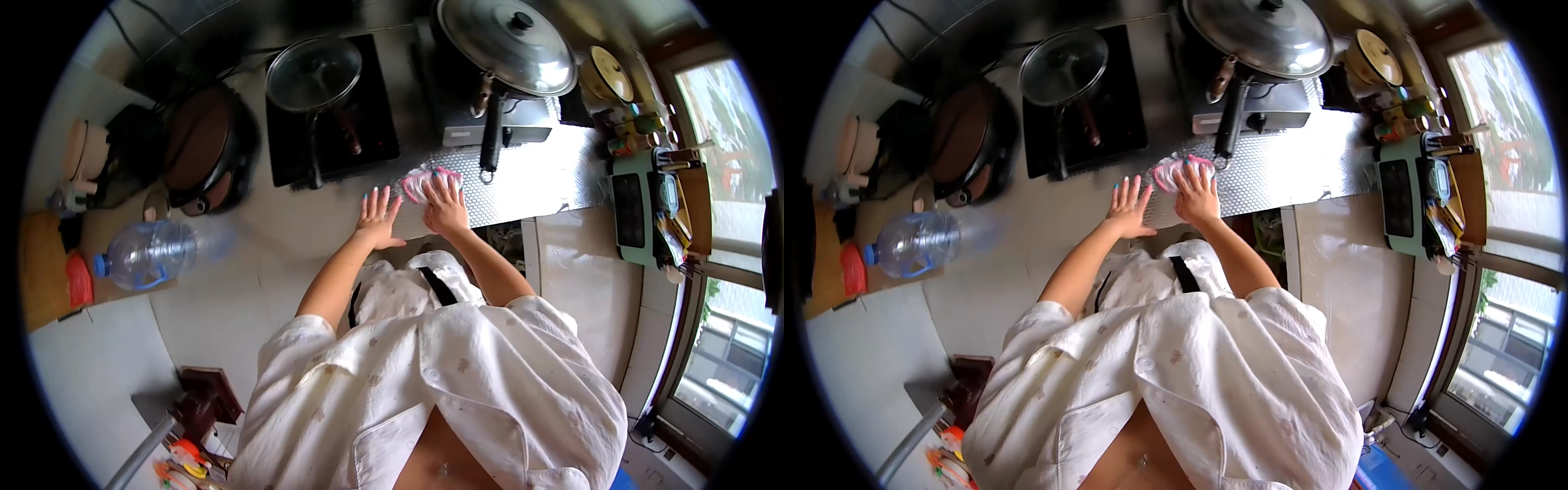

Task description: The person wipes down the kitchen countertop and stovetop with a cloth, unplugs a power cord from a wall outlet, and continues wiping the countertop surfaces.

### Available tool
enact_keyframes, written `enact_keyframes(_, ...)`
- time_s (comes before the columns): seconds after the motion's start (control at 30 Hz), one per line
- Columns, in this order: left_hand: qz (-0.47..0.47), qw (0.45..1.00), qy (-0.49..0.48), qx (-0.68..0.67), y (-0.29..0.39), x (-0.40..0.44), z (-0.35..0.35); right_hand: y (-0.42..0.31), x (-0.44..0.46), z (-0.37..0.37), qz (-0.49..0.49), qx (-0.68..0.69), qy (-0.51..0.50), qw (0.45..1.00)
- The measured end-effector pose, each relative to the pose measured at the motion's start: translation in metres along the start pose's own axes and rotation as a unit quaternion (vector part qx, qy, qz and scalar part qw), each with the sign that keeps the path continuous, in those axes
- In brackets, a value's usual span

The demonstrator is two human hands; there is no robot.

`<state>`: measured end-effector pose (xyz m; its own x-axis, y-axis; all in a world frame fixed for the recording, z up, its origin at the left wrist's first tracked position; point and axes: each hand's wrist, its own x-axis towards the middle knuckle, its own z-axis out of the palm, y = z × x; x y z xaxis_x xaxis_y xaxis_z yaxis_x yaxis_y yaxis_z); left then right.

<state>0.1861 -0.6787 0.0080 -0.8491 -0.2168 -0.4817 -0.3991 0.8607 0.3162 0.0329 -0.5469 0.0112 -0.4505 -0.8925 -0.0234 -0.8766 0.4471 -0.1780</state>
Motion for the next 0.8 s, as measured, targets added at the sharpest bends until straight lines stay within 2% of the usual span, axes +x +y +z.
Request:
enact_keyframes(0.07, 0.004, 1.0, -0.002, 0.005, 0.0, 0.001, -0.001, 0.031, -0.016, 0.006, 0.058, 0.011, 0.047, 0.997)
enact_keyframes(0.1, -0.005, 1.0, 0.007, 0.006, -0.001, 0.002, 0.003, 0.059, -0.018, 0.009, 0.04, -0.11, 0.033, 0.993)
enact_keyframes(0.13, -0.016, 1.0, 0.013, 0.008, 0.0, 0.002, 0.006, 0.07, -0.023, -0.014, 0.073, -0.08, 0.108, 0.988)
enact_keyframes(0.17, -0.022, 1.0, -0.009, 0.01, 0.005, -0.002, -0.003, 0.102, -0.024, -0.013, 0.095, -0.128, 0.106, 0.981)
enact_keyframes(0.2, -0.023, 1.0, -0.01, 0.016, 0.006, -0.002, -0.005, 0.121, -0.021, -0.022, 0.158, -0.176, 0.027, 0.971)
enact_keyframes(0.23, -0.031, 0.999, -0.02, 0.02, 0.007, -0.002, -0.006, 0.143, -0.018, -0.026, 0.192, -0.162, 0.042, 0.967)
enact_keyframes(0.27, -0.039, 0.999, -0.031, 0.022, 0.008, -0.002, -0.007, 0.152, -0.012, -0.04, 0.248, -0.158, -0.01, 0.956)
enact_keyframes(0.37, -0.036, 0.998, -0.04, 0.02, 0.008, 0.0, -0.008, 0.188, 0.013, 0.021, 0.37, -0.074, 0.13, 0.917)
enact_keyframes(0.4, -0.04, 0.998, -0.045, 0.023, 0.01, -0.001, -0.008, 0.163, 0.025, 0.016, 0.381, -0.011, 0.177, 0.908)
enact_keyframes(0.47, -0.041, 0.998, -0.045, 0.025, 0.008, -0.001, -0.004, 0.102, 0.049, -0.013, 0.235, 0.011, 0.094, 0.967)
enact_keyframes(0.5, -0.035, 0.999, -0.014, 0.026, 0.007, -0.002, -0.002, 0.075, 0.051, 0.002, 0.153, -0.048, 0.092, 0.983)
enact_keyframes(0.57, -0.013, 0.998, 0.066, 0.016, 0.01, -0.008, -0.002, 0.031, 0.046, 0.047, 0.066, 0.191, 0.139, 0.969)
enact_keyframes(0.6, -0.008, 0.998, 0.063, 0.02, 0.01, -0.011, -0.004, 0.009, 0.044, 0.069, 0.018, 0.303, 0.148, 0.941)
enact_keyframes(0.63, -0.01, 0.996, 0.083, 0.026, 0.01, -0.011, -0.005, 0.001, 0.03, 0.029, -0.152, 0.083, 0.122, 0.977)
enact_keyframes(0.67, -0.011, 0.994, 0.103, 0.031, 0.011, -0.01, -0.006, 0.011, 0.025, 0.032, -0.174, 0.101, 0.043, 0.979)
enact_keyframes(0.7, -0.014, 0.99, 0.141, 0.019, 0.014, -0.011, -0.01, 0.03, 0.019, 0.013, -0.2, 0.089, 0.04, 0.975)
enact_keyframes(0.73, -0.007, 0.99, 0.137, 0.02, 0.015, -0.01, -0.01, 0.053, 0.011, -0.009, -0.226, 0.078, 0.037, 0.97)
enact_keyframes(0.8, -0.033, 0.985, 0.165, -0.03, 0.013, -0.004, -0.008, 0.106, 0.0, -0.011, -0.14, 0.055, 0.035, 0.988)
